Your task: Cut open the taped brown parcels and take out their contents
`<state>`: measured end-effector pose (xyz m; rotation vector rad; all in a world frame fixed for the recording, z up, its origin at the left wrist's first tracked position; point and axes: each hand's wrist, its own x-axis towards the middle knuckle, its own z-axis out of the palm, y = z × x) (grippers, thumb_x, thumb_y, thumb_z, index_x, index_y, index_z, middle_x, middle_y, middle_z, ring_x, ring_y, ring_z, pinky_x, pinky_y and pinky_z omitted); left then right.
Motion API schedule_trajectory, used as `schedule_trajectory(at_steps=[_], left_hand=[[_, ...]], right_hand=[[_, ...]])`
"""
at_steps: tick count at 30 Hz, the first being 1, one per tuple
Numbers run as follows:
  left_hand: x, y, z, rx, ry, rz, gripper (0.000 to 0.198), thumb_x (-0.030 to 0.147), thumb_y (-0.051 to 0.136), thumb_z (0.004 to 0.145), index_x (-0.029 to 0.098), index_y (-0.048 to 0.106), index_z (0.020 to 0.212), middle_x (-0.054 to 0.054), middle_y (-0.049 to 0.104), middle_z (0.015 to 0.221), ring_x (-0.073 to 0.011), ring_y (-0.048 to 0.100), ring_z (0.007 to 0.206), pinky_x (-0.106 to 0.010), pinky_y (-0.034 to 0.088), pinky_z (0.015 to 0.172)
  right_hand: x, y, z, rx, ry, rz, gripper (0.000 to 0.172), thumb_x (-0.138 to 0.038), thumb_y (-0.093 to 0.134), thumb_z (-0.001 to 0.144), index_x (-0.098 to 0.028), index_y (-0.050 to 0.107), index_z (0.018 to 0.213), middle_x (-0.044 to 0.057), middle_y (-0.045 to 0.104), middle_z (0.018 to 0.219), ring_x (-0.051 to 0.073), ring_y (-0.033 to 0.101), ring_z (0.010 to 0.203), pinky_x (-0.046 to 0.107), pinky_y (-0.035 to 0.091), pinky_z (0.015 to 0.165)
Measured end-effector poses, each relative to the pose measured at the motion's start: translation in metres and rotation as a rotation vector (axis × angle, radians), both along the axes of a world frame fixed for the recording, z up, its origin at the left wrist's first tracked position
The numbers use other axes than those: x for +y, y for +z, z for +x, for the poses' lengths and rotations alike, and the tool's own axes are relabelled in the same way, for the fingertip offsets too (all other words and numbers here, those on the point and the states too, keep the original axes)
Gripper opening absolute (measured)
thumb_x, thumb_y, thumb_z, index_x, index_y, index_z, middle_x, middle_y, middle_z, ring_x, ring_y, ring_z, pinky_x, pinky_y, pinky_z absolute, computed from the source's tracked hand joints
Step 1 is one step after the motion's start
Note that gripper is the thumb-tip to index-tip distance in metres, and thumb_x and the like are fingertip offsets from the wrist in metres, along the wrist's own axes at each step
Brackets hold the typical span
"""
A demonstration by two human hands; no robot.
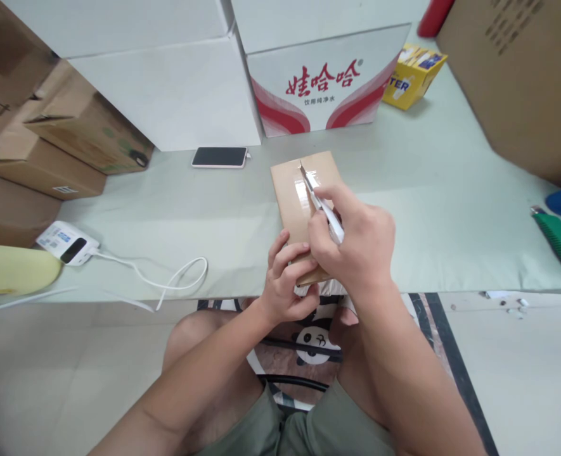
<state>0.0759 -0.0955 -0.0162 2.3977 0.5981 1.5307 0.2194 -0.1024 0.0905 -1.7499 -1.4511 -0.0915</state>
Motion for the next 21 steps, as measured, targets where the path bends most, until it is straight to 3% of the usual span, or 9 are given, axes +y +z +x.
schedule_trajectory(at_steps=[21], left_hand=[[-0.0006,0.0017,0.0002,-0.004,0.004,0.010,0.048,0.023,0.056,0.076,0.023,0.055,0.125,-0.007,0.066,0.123,-0.0256,0.063,0.128,-0.053,0.045,0.123]], right_hand=[[-0.0029,0.0011,0.0000,0.023,0.035,0.044,0.021,-0.021,0.054,0.075,-0.022,0.070,0.088,-0.006,0.044,0.051,0.010,0.039,0.045,0.025,0.035,0.049]])
